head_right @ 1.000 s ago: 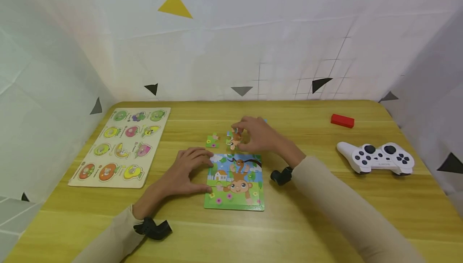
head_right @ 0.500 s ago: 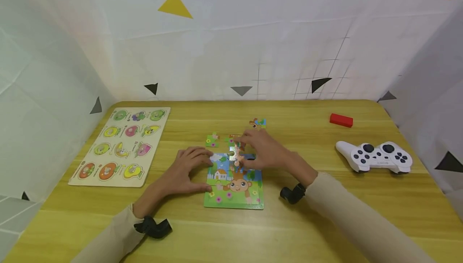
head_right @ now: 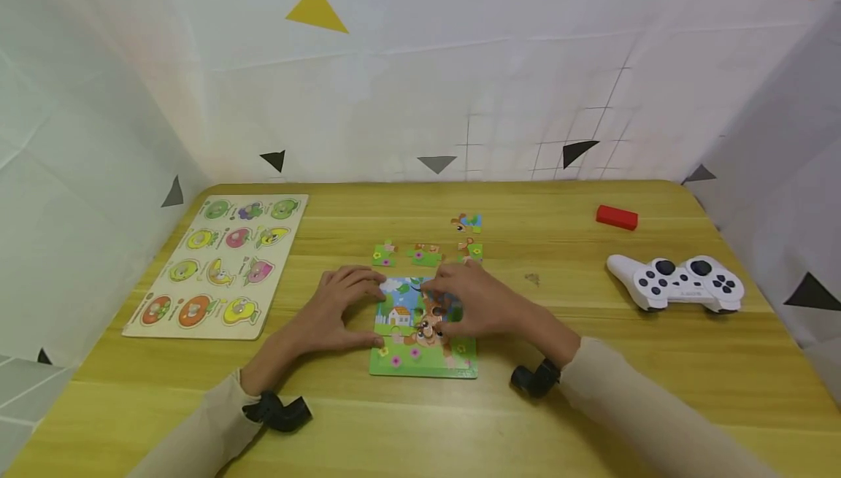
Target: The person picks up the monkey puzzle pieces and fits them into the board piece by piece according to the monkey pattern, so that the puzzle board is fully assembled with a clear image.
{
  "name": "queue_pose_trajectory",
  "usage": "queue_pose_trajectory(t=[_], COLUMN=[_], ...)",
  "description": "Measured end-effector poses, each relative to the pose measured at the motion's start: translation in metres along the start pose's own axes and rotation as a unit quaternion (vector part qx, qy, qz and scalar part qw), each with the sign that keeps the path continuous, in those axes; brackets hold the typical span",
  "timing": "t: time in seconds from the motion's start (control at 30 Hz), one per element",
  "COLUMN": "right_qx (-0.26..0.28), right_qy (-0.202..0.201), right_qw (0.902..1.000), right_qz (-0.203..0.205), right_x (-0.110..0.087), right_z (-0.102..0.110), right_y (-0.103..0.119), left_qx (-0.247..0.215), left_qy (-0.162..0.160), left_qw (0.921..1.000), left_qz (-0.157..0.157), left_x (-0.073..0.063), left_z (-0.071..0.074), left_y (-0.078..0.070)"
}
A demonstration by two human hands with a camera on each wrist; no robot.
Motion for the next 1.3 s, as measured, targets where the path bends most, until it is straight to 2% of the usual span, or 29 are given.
queue_pose_trajectory(t=[0.23, 0.57, 0.77, 1.0, 1.13, 1.3], right_qx=[-0.001, -0.024, -0.030, 0.003, 0.018, 0.000], right_qy=[0.016, 0.017, -0.007, -0.067, -0.066, -0.050], right_qw=[0.9999, 0.9995, 0.9995, 0.9967, 0.9957, 0.9969], right_qz=[-0.002, -0.007, -0.002, 0.045, 0.062, 0.061], right_x=[-0.002, -0.002, -0.004, -0.001, 0.002, 0.003], right_z=[-0.006, -0.009, -0.010, -0.014, -0.015, -0.015], right_y=[0.007, 0.012, 0.012, 0.013, 0.017, 0.020], left_qx=[0.000, -0.003, -0.004, -0.006, -0.005, -0.001], left_qy=[0.001, 0.007, 0.006, 0.011, 0.008, 0.001], left_qw=[1.0000, 1.0000, 1.0000, 0.9999, 0.9999, 1.0000], left_qz=[0.002, 0.004, 0.004, 0.011, 0.009, 0.000], left_x=[0.000, 0.001, 0.001, 0.001, 0.000, 0.001], left_z=[0.000, 0.000, 0.002, 0.002, 0.001, 0.001], left_y=[0.001, 0.001, 0.001, 0.001, 0.001, 0.000])
Point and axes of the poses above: each hand's wrist, its own x-axis towards the middle knuckle, its own z-axis out of the back of the hand, y = z × x, the point moved 1 cm from there along x, towards the middle knuckle, and after that the axes turned 4 degrees about z, right-handed, at the moved point
